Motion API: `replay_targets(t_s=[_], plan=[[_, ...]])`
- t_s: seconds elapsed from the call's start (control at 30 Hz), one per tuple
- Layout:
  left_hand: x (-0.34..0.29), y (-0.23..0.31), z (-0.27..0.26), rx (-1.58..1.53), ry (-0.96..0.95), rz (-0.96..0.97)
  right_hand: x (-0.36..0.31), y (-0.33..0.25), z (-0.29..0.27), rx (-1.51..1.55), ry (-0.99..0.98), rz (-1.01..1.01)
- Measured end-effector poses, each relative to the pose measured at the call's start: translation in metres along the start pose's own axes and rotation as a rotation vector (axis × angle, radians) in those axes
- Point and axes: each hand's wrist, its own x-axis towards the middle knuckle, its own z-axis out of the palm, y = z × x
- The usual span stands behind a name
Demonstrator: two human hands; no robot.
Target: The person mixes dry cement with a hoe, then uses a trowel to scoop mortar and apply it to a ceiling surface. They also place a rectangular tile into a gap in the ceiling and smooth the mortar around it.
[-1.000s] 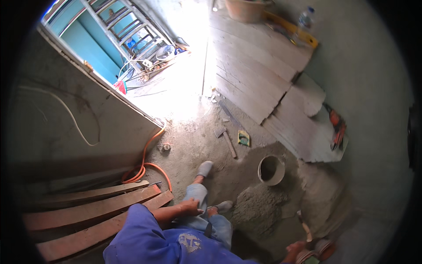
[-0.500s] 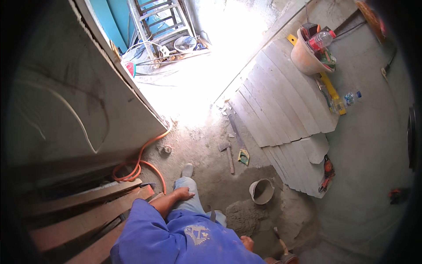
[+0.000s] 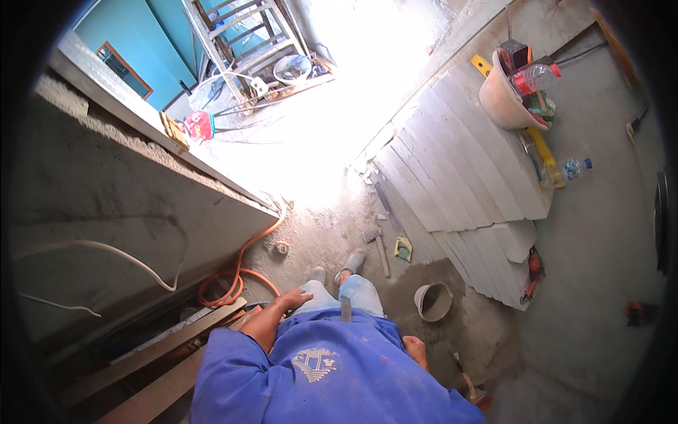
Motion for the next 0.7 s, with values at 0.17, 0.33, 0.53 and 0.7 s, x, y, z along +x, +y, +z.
replay_targets(t_s=[0.17,0.33,0.53,0.7], plan=[[0.003,0.074,-0.034,-0.076,0.121,-0.024,0.109,0.003,-0.05,-0.368,0.059,-0.302],[-0.016,0.136,-0.082,-0.165,0.23,0.071,0.128,-0.174,-0.038,0.076,-0.021,-0.041],[0.029,0.169,-0.13,-0.188,0.423,0.23,0.143,-0.332,-0.051,0.327,0.02,-0.235],[0.086,0.188,-0.175,-0.079,0.325,0.184,0.161,-0.35,-0.034,0.274,0.047,-0.137]])
